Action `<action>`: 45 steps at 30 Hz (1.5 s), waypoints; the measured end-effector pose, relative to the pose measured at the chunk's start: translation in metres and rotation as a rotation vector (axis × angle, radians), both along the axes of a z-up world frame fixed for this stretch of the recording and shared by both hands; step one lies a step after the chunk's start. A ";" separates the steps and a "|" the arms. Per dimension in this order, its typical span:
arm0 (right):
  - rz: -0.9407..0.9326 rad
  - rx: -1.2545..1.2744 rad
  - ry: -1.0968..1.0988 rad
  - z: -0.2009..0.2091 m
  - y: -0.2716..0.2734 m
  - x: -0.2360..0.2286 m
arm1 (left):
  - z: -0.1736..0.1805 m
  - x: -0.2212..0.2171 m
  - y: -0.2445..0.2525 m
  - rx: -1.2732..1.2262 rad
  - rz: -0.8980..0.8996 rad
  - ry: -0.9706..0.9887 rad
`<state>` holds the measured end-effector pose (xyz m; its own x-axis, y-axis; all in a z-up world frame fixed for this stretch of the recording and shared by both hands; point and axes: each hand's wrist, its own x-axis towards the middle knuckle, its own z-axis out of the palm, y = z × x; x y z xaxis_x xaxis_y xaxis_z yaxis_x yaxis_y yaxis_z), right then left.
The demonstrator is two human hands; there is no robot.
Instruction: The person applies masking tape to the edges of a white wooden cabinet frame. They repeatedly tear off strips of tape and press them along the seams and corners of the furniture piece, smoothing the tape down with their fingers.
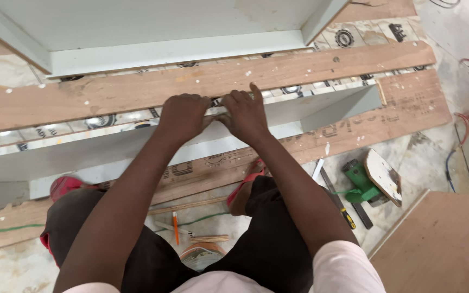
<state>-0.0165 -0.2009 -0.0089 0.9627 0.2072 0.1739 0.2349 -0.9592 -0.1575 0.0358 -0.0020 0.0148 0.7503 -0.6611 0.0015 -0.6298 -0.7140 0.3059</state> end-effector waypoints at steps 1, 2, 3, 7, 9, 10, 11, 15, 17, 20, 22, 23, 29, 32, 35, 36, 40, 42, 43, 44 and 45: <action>-0.006 -0.022 -0.003 0.001 0.002 0.002 | 0.000 0.003 0.000 -0.010 0.013 0.016; -0.012 -0.055 0.029 0.003 0.006 0.002 | -0.001 0.004 -0.001 0.002 0.014 0.020; -0.014 -0.087 0.060 0.006 0.010 0.002 | -0.001 0.003 -0.001 0.014 0.019 0.022; 0.078 -0.098 0.015 0.027 0.006 -0.004 | -0.001 -0.001 -0.003 0.013 -0.001 -0.012; 0.046 0.056 -0.153 0.039 -0.016 -0.008 | 0.000 0.002 -0.001 0.021 0.019 0.029; 0.033 0.131 -0.236 0.044 -0.031 -0.010 | 0.001 0.002 0.000 0.024 0.032 0.051; -0.062 0.165 -0.326 0.047 -0.049 -0.014 | 0.002 0.003 -0.001 0.052 0.037 0.082; -0.617 0.263 -0.318 0.038 -0.125 -0.030 | 0.008 0.006 -0.005 0.115 0.056 0.154; -0.722 0.172 -0.324 0.023 -0.169 -0.044 | 0.011 0.005 -0.005 0.128 0.052 0.151; -0.823 0.060 -0.320 0.000 -0.230 -0.061 | 0.014 0.005 -0.005 0.148 0.036 0.135; -0.874 -0.050 -0.267 -0.007 -0.260 -0.069 | 0.015 0.003 -0.002 0.154 0.030 0.125; -0.873 -0.083 -0.264 -0.006 -0.272 -0.073 | 0.016 0.002 -0.001 0.157 0.029 0.128; -0.860 -0.048 -0.019 0.030 -0.296 -0.074 | 0.021 0.003 -0.003 0.218 0.073 0.238; -0.878 -0.059 0.034 0.036 -0.292 -0.069 | 0.019 0.004 -0.004 0.212 0.056 0.216; -0.892 -0.112 0.047 0.034 -0.288 -0.070 | 0.017 0.002 -0.002 0.237 0.035 0.203; -0.892 -0.122 0.050 0.033 -0.287 -0.074 | 0.016 0.001 -0.002 0.245 0.028 0.199; -0.918 -0.080 0.035 0.026 -0.294 -0.068 | 0.018 0.001 -0.004 0.227 0.054 0.209; -0.887 -0.008 -0.002 0.018 -0.314 -0.066 | 0.017 -0.001 -0.003 0.173 0.059 0.192; -0.871 0.029 -0.021 0.013 -0.328 -0.066 | 0.017 -0.001 -0.002 0.147 0.062 0.182; -0.861 0.119 -0.043 0.008 -0.341 -0.068 | 0.016 -0.001 -0.003 0.163 0.066 0.187; -0.853 0.210 -0.062 0.002 -0.354 -0.074 | 0.014 -0.001 -0.004 0.182 0.065 0.194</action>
